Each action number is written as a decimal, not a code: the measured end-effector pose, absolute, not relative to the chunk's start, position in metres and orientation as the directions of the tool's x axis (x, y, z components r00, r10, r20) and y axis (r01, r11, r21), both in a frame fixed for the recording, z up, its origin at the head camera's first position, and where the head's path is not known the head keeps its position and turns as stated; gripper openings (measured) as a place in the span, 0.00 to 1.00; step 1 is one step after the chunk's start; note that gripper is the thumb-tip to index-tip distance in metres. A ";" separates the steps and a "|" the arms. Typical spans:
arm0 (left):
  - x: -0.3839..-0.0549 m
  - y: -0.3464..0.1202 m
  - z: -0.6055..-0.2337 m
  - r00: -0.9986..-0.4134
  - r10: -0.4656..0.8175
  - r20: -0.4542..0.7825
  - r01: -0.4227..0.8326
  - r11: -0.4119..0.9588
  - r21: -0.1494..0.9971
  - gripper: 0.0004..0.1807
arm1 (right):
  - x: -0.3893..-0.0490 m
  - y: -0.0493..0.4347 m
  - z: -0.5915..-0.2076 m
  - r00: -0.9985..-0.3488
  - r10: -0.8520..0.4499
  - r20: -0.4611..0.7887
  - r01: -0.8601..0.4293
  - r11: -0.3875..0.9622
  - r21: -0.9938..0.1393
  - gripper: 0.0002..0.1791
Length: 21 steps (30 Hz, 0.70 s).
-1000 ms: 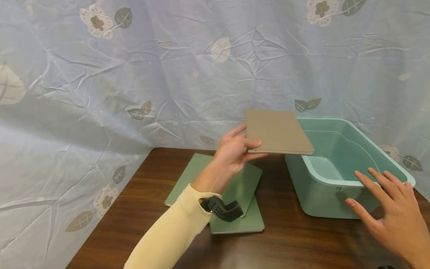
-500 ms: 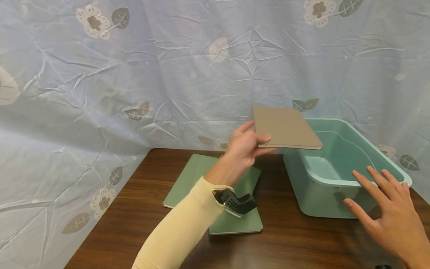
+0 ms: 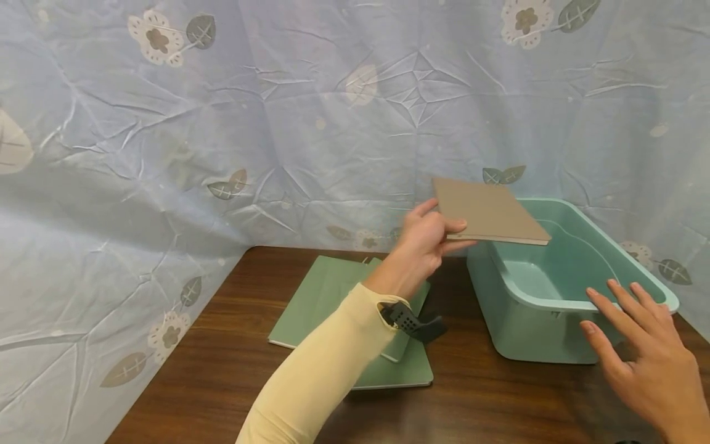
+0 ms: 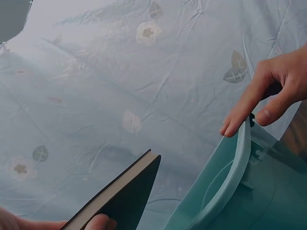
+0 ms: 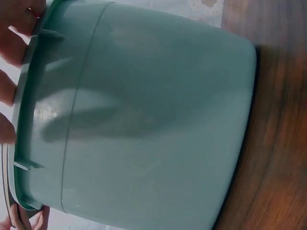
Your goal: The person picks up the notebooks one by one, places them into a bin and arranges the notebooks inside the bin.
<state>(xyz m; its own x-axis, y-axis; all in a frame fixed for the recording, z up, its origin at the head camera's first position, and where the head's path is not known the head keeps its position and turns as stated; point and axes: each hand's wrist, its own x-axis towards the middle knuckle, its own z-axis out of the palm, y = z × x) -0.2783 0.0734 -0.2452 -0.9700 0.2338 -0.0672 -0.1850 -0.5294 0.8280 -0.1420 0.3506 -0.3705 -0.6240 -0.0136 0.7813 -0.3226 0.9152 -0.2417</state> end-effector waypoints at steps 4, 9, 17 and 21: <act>-0.281 0.079 -0.246 -0.970 0.229 -0.087 -0.200 -0.538 0.819 0.49 | -0.143 0.347 -0.373 -0.558 0.060 0.828 -0.310 0.910 -0.274 0.25; -0.285 0.086 -0.247 -0.972 0.214 -0.094 -0.200 -0.551 0.810 0.49 | -0.146 0.345 -0.372 -0.488 0.078 0.869 -0.332 0.905 -0.267 0.21; -0.285 0.108 -0.245 -0.973 0.210 -0.095 -0.198 -0.553 0.809 0.45 | -0.142 0.346 -0.372 -0.500 0.070 0.863 -0.335 0.903 -0.267 0.21; -0.282 0.119 -0.244 -0.972 0.213 -0.099 -0.203 -0.546 0.813 0.44 | -0.145 0.347 -0.373 -0.472 0.066 0.879 -0.356 0.898 -0.258 0.21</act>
<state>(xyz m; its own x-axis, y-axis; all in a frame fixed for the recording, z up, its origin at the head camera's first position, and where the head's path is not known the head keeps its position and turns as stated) -0.2821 0.1186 -0.2441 -0.9720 0.2130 -0.0991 -0.2025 -0.5458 0.8131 -0.1447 0.3474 -0.3727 -0.4719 0.0655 0.8792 -0.3559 0.8982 -0.2580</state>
